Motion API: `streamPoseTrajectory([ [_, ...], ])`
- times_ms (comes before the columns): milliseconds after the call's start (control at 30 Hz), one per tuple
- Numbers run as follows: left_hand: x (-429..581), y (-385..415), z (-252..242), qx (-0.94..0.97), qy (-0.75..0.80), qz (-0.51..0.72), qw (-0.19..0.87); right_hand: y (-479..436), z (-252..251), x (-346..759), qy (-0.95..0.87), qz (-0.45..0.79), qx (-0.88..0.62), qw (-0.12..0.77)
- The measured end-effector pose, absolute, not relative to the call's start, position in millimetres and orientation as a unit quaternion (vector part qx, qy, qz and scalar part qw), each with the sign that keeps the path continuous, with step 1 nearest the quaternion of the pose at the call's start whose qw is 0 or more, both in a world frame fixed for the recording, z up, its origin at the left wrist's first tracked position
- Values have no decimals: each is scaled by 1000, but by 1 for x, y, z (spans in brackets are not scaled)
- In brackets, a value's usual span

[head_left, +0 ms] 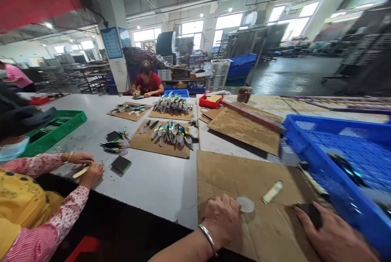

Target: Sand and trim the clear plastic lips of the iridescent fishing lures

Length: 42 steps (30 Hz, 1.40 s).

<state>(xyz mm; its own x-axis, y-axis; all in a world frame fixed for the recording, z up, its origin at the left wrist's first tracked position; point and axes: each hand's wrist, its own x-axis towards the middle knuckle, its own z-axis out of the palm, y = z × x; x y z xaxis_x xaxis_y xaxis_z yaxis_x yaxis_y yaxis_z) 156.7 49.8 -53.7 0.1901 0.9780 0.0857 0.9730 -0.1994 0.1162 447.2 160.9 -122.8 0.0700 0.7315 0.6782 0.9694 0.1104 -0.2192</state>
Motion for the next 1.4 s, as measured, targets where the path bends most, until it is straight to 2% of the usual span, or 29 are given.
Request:
streamPoseTrajectory([
  [200, 154, 60, -32, 747, 662, 27, 56, 129, -47, 413, -721, -96, -605, 323],
  [333, 151, 69, -30, 750, 659, 28, 46, 117, -25, 374, -767, -10, -567, 301],
  [433, 150, 71, -28, 751, 658, 30, 41, 110, -23, 348, -785, 17, -558, 270],
  [700, 151, 71, -27, 751, 658, 45, 39, 105, -30, 319, -756, -18, -625, 195],
  [967, 152, 71, -26, 748, 661, 39, 49, 100, -20, 304, -753, -7, -638, 163],
  [1400, 150, 70, -17, 747, 662, 33, 61, 97, -18, 311, -816, 0, -543, 198],
])
